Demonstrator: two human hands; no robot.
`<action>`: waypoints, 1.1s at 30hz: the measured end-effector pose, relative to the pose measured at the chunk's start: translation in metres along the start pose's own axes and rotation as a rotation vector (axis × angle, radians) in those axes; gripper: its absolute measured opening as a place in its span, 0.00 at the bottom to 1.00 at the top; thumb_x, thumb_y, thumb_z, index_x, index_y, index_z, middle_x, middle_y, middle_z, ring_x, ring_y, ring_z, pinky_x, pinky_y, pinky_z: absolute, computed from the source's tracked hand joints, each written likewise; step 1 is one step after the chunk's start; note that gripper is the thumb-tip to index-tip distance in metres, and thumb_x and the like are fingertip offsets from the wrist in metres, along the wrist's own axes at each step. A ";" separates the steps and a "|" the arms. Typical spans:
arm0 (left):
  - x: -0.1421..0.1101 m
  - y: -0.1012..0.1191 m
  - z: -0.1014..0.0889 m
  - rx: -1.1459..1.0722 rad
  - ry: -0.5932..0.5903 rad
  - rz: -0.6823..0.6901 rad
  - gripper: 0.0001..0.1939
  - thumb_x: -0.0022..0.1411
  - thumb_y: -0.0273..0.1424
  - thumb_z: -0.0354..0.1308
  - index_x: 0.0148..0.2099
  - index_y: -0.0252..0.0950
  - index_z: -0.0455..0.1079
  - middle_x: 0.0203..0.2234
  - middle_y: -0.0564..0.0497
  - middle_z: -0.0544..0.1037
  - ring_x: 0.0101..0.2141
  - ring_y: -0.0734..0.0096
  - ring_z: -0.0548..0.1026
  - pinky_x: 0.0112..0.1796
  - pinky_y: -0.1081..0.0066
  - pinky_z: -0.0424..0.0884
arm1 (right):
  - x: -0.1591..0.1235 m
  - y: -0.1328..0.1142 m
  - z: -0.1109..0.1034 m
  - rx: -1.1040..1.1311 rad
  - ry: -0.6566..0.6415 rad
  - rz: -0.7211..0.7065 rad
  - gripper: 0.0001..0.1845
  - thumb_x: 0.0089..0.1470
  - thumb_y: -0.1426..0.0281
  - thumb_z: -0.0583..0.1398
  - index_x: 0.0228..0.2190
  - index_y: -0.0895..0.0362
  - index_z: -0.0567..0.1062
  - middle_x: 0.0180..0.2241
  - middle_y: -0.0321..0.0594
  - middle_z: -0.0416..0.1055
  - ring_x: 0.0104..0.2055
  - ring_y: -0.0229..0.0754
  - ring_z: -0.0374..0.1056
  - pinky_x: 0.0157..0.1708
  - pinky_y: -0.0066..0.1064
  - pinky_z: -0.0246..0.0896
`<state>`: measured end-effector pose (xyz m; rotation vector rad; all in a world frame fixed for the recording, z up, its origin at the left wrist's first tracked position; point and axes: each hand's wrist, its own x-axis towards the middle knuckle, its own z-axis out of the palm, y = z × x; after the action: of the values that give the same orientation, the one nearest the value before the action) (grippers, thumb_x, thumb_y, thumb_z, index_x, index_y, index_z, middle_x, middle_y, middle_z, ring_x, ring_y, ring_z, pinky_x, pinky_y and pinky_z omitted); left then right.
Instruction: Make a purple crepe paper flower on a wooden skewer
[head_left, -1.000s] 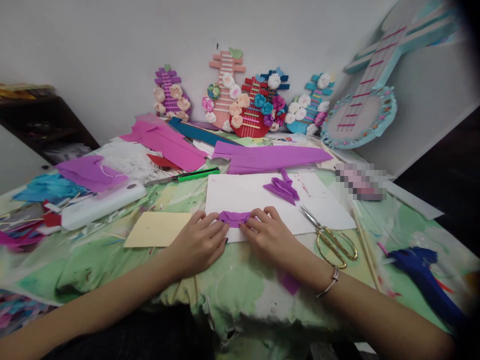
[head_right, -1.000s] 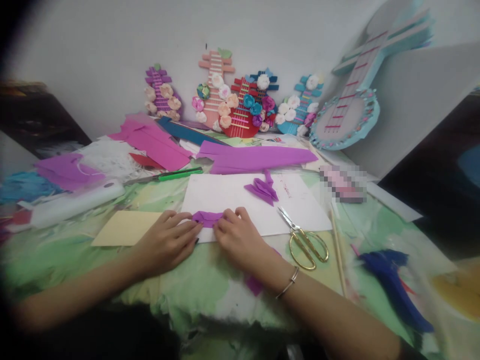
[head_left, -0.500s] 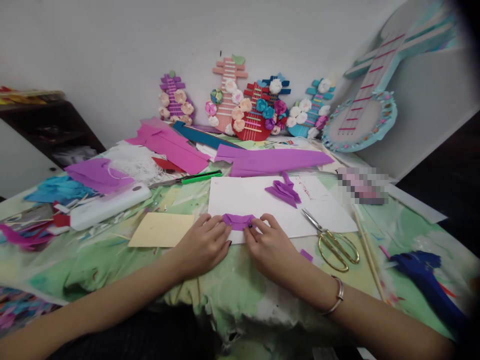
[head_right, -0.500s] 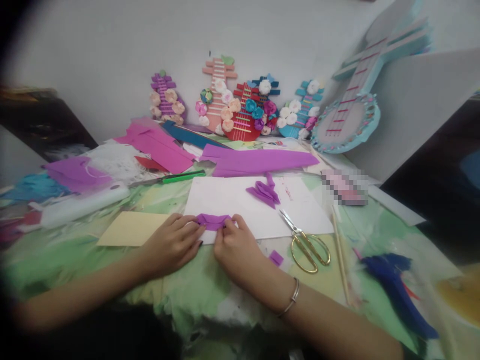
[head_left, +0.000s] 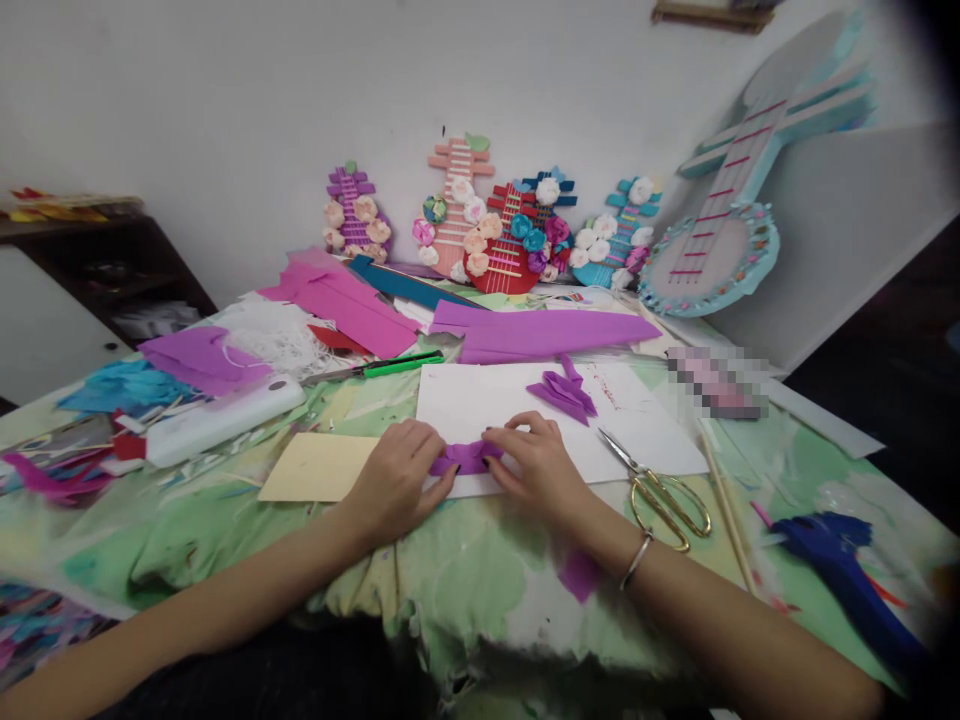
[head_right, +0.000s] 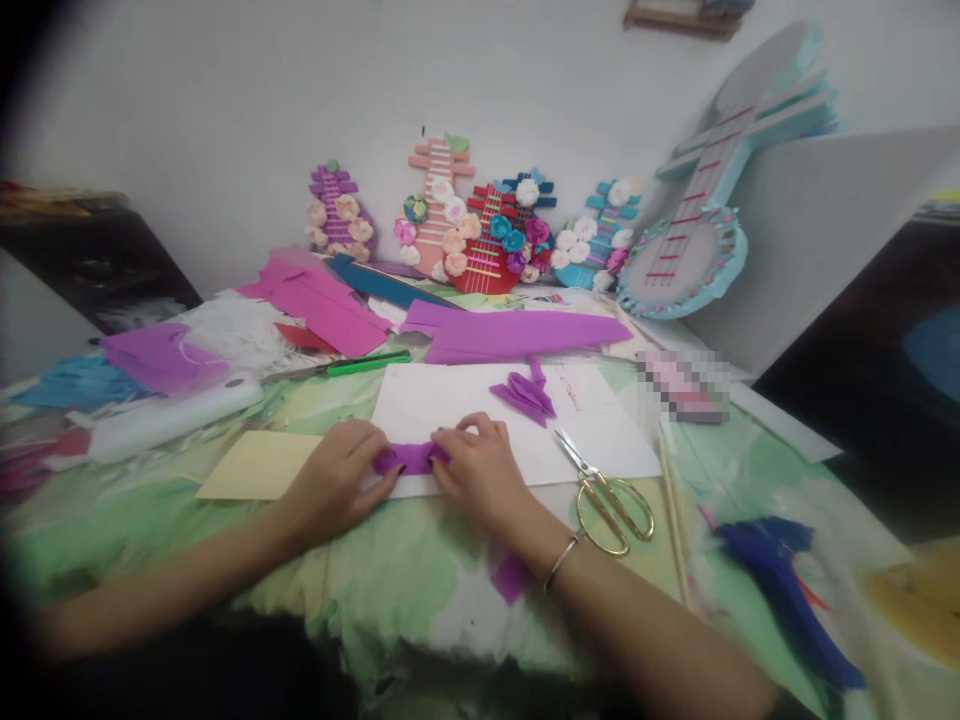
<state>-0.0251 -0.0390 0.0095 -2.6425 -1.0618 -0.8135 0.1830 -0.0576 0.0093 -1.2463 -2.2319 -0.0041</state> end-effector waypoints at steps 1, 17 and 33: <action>0.002 -0.003 0.003 -0.037 0.010 -0.072 0.08 0.58 0.32 0.53 0.37 0.31 0.65 0.32 0.44 0.69 0.36 0.61 0.66 0.39 0.61 0.65 | 0.002 0.002 0.002 0.016 -0.026 0.037 0.16 0.53 0.68 0.59 0.45 0.57 0.70 0.41 0.46 0.72 0.48 0.49 0.57 0.43 0.41 0.50; 0.015 -0.007 0.002 -0.661 -0.111 -0.318 0.04 0.53 0.29 0.57 0.29 0.33 0.68 0.27 0.51 0.73 0.29 0.72 0.69 0.31 0.73 0.64 | 0.010 0.000 0.001 0.688 -0.201 0.223 0.16 0.46 0.71 0.63 0.40 0.58 0.71 0.31 0.36 0.73 0.30 0.35 0.66 0.30 0.26 0.59; 0.016 -0.002 -0.002 -1.232 -0.311 -0.556 0.08 0.51 0.31 0.61 0.30 0.32 0.66 0.18 0.56 0.71 0.19 0.79 0.69 0.21 0.79 0.62 | 0.012 -0.007 -0.006 1.162 -0.261 0.470 0.08 0.48 0.70 0.60 0.32 0.60 0.75 0.20 0.35 0.70 0.22 0.34 0.65 0.24 0.25 0.59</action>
<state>-0.0177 -0.0294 0.0199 -3.5500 -1.8722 -1.6064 0.1761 -0.0538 0.0217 -1.0236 -1.5403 1.4593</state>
